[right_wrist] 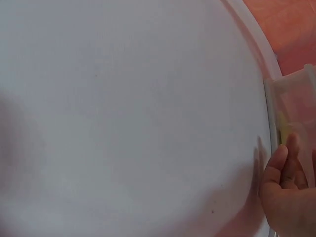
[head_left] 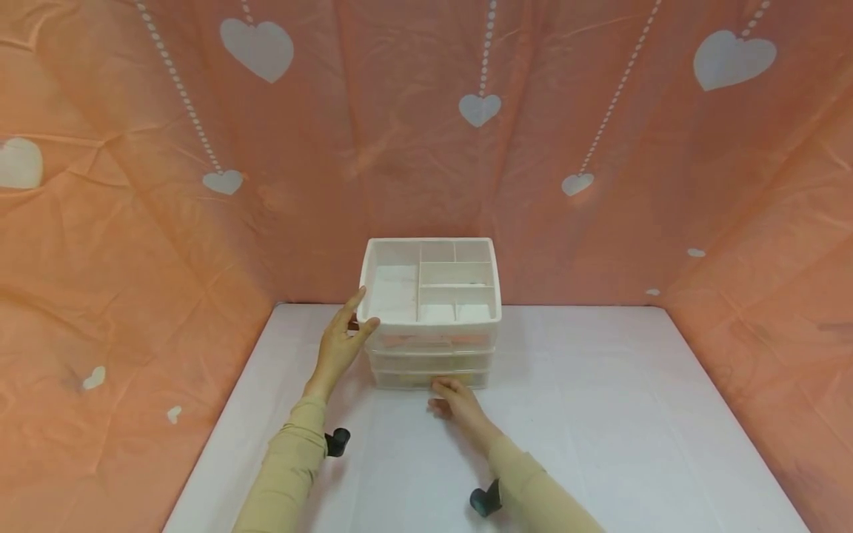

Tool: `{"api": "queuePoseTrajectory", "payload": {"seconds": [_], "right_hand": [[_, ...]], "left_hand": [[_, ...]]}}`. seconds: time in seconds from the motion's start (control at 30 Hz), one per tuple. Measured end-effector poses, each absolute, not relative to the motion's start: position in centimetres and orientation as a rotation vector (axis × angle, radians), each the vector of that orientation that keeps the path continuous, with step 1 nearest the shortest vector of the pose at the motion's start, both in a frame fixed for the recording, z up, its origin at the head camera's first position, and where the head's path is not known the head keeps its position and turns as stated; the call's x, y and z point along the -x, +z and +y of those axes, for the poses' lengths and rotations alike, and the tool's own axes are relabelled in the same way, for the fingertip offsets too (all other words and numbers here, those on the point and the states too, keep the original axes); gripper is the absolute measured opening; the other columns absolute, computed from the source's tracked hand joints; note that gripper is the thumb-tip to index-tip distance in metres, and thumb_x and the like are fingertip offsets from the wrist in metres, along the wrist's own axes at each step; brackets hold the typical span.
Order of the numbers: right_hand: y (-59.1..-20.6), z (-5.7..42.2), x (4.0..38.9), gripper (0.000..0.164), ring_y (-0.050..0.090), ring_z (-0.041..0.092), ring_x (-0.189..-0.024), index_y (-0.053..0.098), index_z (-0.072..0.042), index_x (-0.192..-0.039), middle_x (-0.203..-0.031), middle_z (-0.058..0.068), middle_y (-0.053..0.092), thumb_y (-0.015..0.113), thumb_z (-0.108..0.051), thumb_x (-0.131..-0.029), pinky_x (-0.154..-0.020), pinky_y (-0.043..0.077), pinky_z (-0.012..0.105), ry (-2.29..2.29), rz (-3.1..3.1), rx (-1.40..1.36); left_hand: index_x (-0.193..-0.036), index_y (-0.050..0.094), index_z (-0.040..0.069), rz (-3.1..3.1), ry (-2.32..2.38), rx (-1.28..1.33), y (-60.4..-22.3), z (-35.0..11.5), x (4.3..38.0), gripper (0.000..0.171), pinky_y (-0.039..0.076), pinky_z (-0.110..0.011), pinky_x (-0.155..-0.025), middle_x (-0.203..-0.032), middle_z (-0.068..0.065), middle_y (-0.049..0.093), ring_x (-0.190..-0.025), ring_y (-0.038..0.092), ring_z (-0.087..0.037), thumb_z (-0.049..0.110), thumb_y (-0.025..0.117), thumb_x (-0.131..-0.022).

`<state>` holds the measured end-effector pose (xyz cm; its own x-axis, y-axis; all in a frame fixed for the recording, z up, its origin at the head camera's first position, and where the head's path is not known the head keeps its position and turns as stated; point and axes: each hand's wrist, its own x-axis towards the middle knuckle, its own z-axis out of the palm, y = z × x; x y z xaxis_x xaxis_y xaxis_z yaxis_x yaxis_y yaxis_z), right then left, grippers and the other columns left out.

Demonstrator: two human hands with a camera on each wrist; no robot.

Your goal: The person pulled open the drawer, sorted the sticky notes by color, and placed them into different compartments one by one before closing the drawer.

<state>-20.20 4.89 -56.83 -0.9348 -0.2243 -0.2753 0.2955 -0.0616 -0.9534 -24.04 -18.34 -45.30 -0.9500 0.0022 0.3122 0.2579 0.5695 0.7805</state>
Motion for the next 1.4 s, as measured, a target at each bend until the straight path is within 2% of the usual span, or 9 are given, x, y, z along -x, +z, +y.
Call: {"api": "queuePoseTrajectory", "payload": {"seconds": [0.3, 0.47, 0.63, 0.77, 0.93, 1.03, 1.2, 1.3, 1.4], "right_hand": [[-56.6, 5.4, 20.2, 0.047, 0.063, 0.012, -0.083, 0.043, 0.005, -0.132, -0.125, 0.024, 0.051, 0.052, -0.023, -0.095, -0.075, 0.052, 0.026, -1.968, 1.937, 0.01], [-55.0, 6.6, 20.0, 0.045, 0.063, 0.019, -0.095, 0.045, 0.003, -0.131, -0.125, 0.024, 0.054, 0.051, -0.024, -0.095, -0.083, 0.052, 0.034, -1.845, 1.989, 0.144], [-51.6, 10.2, 20.2, 0.046, 0.062, 0.021, -0.102, 0.049, 0.003, -0.128, -0.124, 0.023, 0.057, 0.051, -0.03, -0.096, -0.091, 0.049, 0.037, -1.818, 2.062, 0.288], [-48.8, 14.7, 20.0, 0.047, 0.064, 0.017, -0.097, 0.049, 0.005, -0.128, -0.113, 0.015, 0.063, 0.049, -0.03, -0.097, -0.089, 0.051, 0.031, -1.918, 2.156, 0.356], [-47.0, 21.4, 19.1, 0.041, 0.062, -0.001, -0.093, 0.05, 0.002, -0.129, -0.106, 0.01, 0.067, 0.042, -0.026, -0.1, -0.084, 0.05, 0.02, -1.845, 2.56, 0.447], [-46.6, 25.0, 18.5, 0.04, 0.058, 0.001, -0.101, 0.046, -0.007, -0.136, -0.116, 0.015, 0.063, 0.044, -0.021, -0.099, -0.086, 0.049, 0.028, -1.528, 2.945, 0.487], [-46.6, 29.1, 18.0, 0.063, 0.034, 0.042, -0.129, 0.027, -0.012, -0.148, -0.144, 0.023, 0.037, 0.055, -0.025, -0.093, -0.099, 0.025, 0.065, -1.059, 3.184, 0.518], [-47.3, 30.7, 17.9, 0.077, 0.013, 0.05, -0.137, 0.017, -0.018, -0.15, -0.153, 0.022, 0.017, 0.059, -0.037, -0.089, -0.102, 0.008, 0.071, -0.839, 3.191, 0.483], [-48.4, 31.6, 17.6, 0.085, -0.003, 0.048, -0.141, 0.01, -0.026, -0.151, -0.156, 0.019, 0.004, 0.059, -0.05, -0.086, -0.103, -0.005, 0.071, -0.657, 3.175, 0.395]], "left_hand": [[-0.143, 0.031, 0.04, -2.552, -1.329, 0.207, -45.4, -17.9, 24.2, 0.061, 0.051, -0.043, -0.081, -0.11, -0.013, 0.051, -0.097, 0.057, -0.029, 0.041, 0.06, -0.089], [-0.148, 0.012, 0.042, -2.568, -1.383, 0.191, -45.3, -17.9, 24.1, 0.073, 0.047, -0.044, -0.083, -0.119, -0.016, 0.049, -0.102, 0.053, -0.03, 0.039, 0.057, -0.091], [-0.15, -0.005, 0.033, -2.602, -1.445, 0.256, -45.1, -18.0, 23.8, 0.08, 0.044, -0.047, -0.094, -0.131, -0.018, 0.042, -0.118, 0.046, -0.032, 0.044, 0.05, -0.094], [-0.151, -0.001, 0.017, -2.64, -1.346, 0.29, -45.0, -18.6, 23.4, 0.078, 0.034, -0.054, -0.103, -0.137, -0.02, 0.039, -0.129, 0.036, -0.035, 0.047, 0.045, -0.095], [-0.15, 0.01, 0.005, -2.707, -1.113, 0.31, -45.8, -20.0, 22.7, 0.075, 0.022, -0.058, -0.108, -0.142, -0.025, 0.035, -0.136, 0.024, -0.041, 0.043, 0.046, -0.096], [-0.148, 0.016, 0.0, -2.761, -0.916, 0.322, -46.7, -21.1, 22.4, 0.073, 0.016, -0.055, -0.112, -0.147, -0.024, 0.028, -0.138, 0.02, -0.041, 0.041, 0.047, -0.096], [-0.149, 0.017, 0.004, -2.835, -0.655, 0.314, -47.6, -22.6, 21.9, 0.079, 0.005, -0.056, -0.113, -0.153, -0.022, 0.016, -0.142, 0.011, -0.04, 0.046, 0.052, -0.091], [-0.15, 0.017, 0.012, -2.882, -0.543, 0.308, -47.8, -23.0, 21.7, 0.083, -0.001, -0.06, -0.112, -0.155, -0.021, 0.009, -0.143, 0.003, -0.041, 0.051, 0.055, -0.087], [-0.15, 0.018, 0.02, -2.917, -0.427, 0.306, -48.3, -23.2, 21.7, 0.086, -0.007, -0.063, -0.109, -0.157, -0.018, 0.005, -0.144, -0.003, -0.04, 0.058, 0.056, -0.083]]}}
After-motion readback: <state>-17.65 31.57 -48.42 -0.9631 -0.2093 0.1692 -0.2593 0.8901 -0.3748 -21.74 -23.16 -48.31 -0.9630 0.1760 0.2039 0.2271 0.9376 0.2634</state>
